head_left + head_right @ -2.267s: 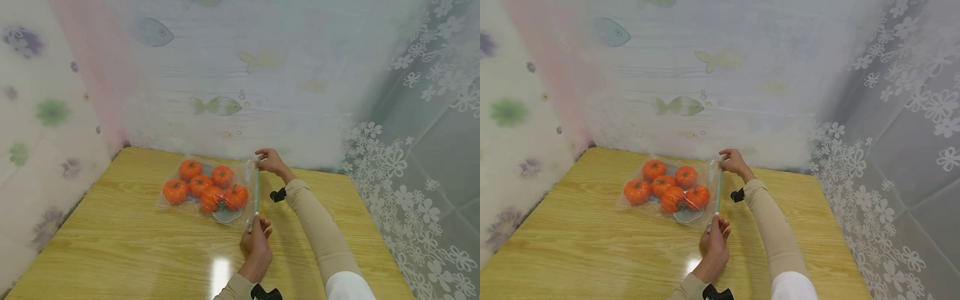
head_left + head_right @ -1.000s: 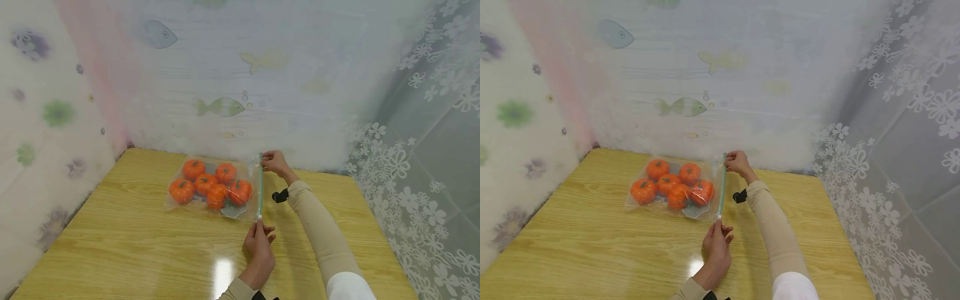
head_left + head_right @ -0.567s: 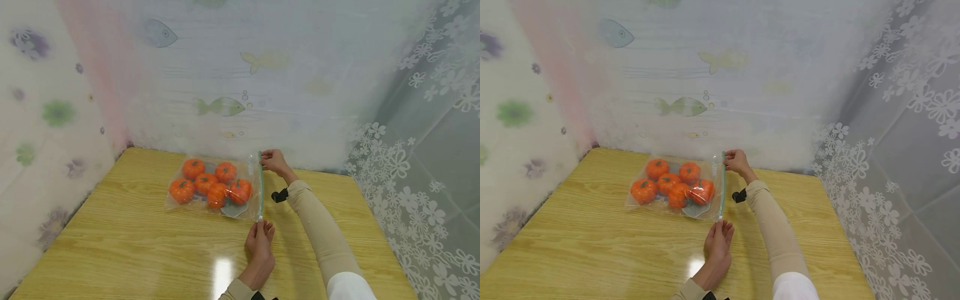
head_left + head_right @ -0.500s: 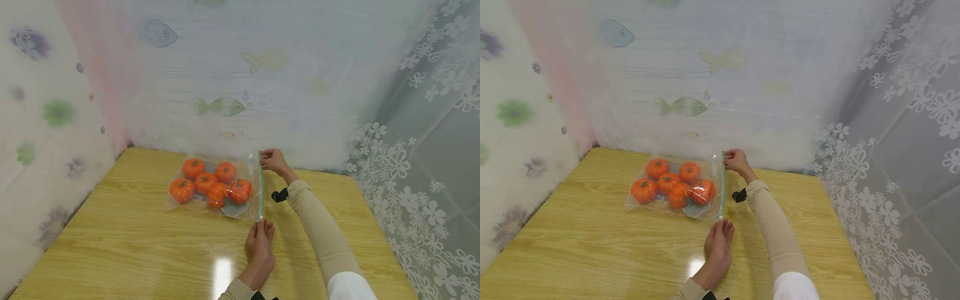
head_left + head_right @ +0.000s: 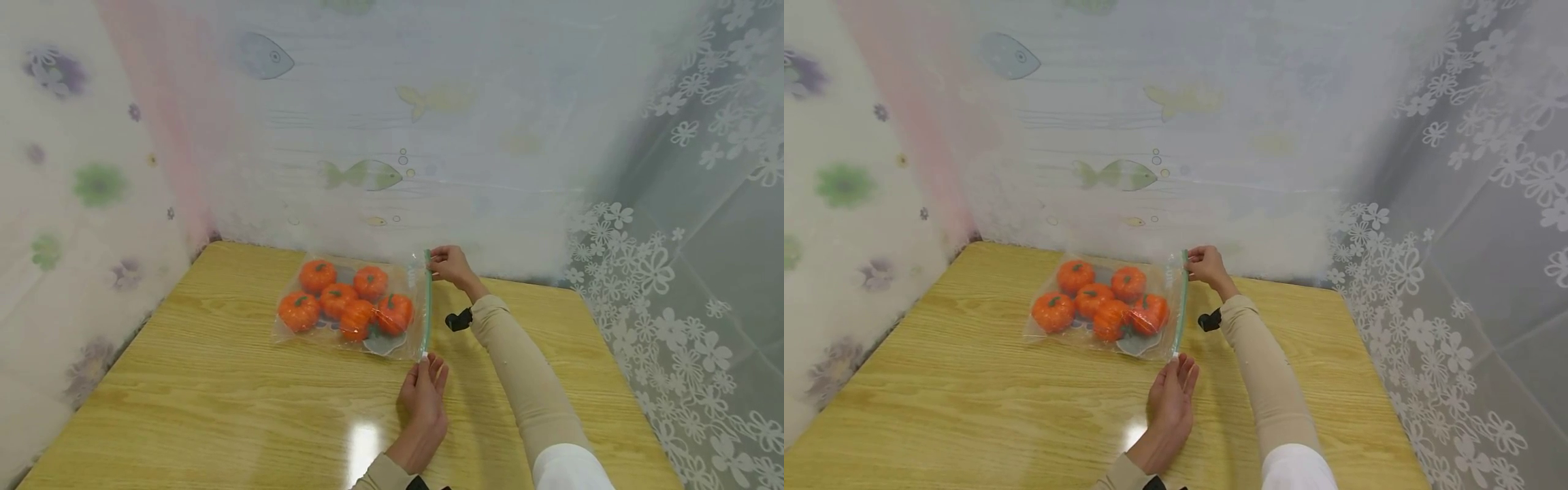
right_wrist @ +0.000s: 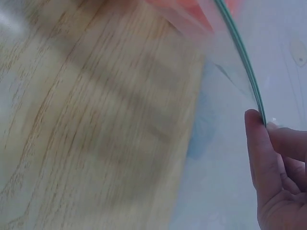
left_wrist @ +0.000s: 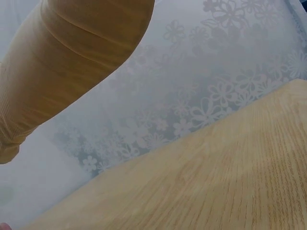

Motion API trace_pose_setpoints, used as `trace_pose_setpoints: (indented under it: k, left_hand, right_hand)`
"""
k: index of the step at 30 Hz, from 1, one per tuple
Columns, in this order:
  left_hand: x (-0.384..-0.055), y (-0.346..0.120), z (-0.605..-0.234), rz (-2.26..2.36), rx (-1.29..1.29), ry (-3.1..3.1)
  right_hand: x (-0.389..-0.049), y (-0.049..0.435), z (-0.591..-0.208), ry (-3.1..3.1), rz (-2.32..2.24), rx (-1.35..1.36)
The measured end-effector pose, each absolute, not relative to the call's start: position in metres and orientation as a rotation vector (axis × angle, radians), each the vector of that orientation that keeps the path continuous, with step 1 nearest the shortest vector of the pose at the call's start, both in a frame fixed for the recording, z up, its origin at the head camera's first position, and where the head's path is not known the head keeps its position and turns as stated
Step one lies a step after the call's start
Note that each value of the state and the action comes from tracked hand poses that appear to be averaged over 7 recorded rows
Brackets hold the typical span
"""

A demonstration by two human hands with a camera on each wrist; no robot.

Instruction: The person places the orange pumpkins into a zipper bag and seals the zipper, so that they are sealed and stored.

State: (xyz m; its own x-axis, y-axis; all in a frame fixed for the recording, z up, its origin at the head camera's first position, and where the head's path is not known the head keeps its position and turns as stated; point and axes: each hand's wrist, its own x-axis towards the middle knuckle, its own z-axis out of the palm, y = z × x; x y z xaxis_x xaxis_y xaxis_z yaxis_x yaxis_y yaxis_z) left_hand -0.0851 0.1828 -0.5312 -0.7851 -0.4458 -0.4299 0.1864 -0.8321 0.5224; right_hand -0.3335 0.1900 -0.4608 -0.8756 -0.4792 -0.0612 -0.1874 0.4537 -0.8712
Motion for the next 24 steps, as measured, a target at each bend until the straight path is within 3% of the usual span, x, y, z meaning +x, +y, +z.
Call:
trace_pose_setpoints:
  k: [13,24]
  left_hand:
    - [-0.086,0.182,-0.537,-2.767,0.754,-0.488]
    - [-0.076,0.172,-0.527,-3.236,0.450,-0.558]
  right_hand:
    - [-0.334,0.198,-0.464,2.368,-1.368,-0.503]
    - [-0.331,0.215,-0.472,2.490,-1.139,-0.559]
